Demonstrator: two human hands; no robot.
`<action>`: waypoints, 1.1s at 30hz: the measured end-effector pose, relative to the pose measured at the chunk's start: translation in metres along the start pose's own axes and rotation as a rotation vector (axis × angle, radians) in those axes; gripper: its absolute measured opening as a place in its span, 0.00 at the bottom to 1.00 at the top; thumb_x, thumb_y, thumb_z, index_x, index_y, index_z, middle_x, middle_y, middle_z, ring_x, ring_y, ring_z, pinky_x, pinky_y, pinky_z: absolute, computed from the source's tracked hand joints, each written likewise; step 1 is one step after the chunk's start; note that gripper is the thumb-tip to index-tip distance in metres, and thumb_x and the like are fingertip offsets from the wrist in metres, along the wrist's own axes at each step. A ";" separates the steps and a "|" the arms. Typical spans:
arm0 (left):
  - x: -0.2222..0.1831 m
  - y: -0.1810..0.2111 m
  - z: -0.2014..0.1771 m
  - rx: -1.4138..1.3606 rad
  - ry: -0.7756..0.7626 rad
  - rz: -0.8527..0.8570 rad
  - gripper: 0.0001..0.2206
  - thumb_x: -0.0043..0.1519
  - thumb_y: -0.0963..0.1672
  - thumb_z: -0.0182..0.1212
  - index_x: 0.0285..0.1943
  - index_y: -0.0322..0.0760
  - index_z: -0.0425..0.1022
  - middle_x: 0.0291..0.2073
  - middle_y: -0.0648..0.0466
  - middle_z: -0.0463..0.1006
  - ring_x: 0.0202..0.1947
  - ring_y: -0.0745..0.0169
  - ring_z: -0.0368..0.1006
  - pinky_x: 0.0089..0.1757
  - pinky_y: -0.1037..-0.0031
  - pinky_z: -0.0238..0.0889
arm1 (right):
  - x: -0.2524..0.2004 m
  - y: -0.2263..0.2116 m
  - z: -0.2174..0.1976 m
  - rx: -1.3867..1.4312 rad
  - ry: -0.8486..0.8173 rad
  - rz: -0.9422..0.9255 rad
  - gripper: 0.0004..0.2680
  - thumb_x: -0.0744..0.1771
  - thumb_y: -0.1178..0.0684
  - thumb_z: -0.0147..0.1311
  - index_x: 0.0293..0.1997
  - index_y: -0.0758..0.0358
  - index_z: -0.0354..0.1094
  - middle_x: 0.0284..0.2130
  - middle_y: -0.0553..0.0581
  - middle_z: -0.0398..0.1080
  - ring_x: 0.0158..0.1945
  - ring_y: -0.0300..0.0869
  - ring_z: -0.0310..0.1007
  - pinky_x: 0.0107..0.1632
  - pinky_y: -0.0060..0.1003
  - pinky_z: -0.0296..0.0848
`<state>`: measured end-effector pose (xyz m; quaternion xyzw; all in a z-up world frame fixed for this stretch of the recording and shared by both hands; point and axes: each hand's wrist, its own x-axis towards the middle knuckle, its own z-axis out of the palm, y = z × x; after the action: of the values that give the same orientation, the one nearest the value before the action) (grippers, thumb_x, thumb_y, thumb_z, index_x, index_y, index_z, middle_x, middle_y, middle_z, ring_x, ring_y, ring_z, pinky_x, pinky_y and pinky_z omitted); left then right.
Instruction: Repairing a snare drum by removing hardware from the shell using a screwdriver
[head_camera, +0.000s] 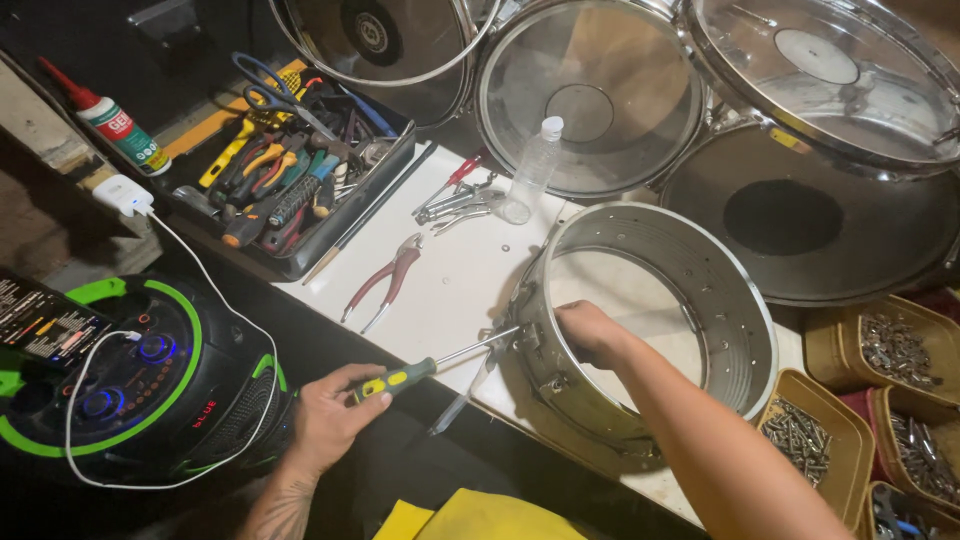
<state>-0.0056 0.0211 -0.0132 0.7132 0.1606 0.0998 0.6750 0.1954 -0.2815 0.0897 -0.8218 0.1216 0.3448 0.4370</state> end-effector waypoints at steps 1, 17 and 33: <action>0.003 0.003 -0.001 0.000 0.003 0.002 0.16 0.49 0.38 0.75 0.48 0.33 0.86 0.39 0.51 0.89 0.33 0.67 0.81 0.35 0.81 0.73 | -0.001 0.000 0.001 -0.002 -0.001 -0.004 0.14 0.68 0.49 0.51 0.20 0.63 0.64 0.12 0.54 0.58 0.13 0.37 0.46 0.19 0.33 0.43; 0.040 0.009 -0.007 0.276 0.033 0.078 0.13 0.54 0.43 0.73 0.48 0.47 0.87 0.29 0.50 0.86 0.35 0.56 0.84 0.42 0.67 0.75 | 0.072 0.059 0.000 0.286 -0.106 -0.056 0.15 0.67 0.50 0.55 0.51 0.76 0.75 0.37 0.79 0.76 0.38 0.63 0.80 0.42 0.55 0.80; 0.042 0.020 0.019 -0.100 0.092 -0.196 0.14 0.66 0.46 0.57 0.51 0.27 0.75 0.22 0.33 0.77 0.16 0.51 0.76 0.19 0.67 0.74 | 0.075 0.056 0.002 0.219 -0.135 -0.133 0.14 0.66 0.49 0.61 0.48 0.72 0.77 0.34 0.75 0.77 0.35 0.59 0.82 0.42 0.50 0.80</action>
<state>0.0421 0.0175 0.0018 0.6544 0.2550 0.0740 0.7080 0.2214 -0.3048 0.0029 -0.7505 0.0744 0.3541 0.5531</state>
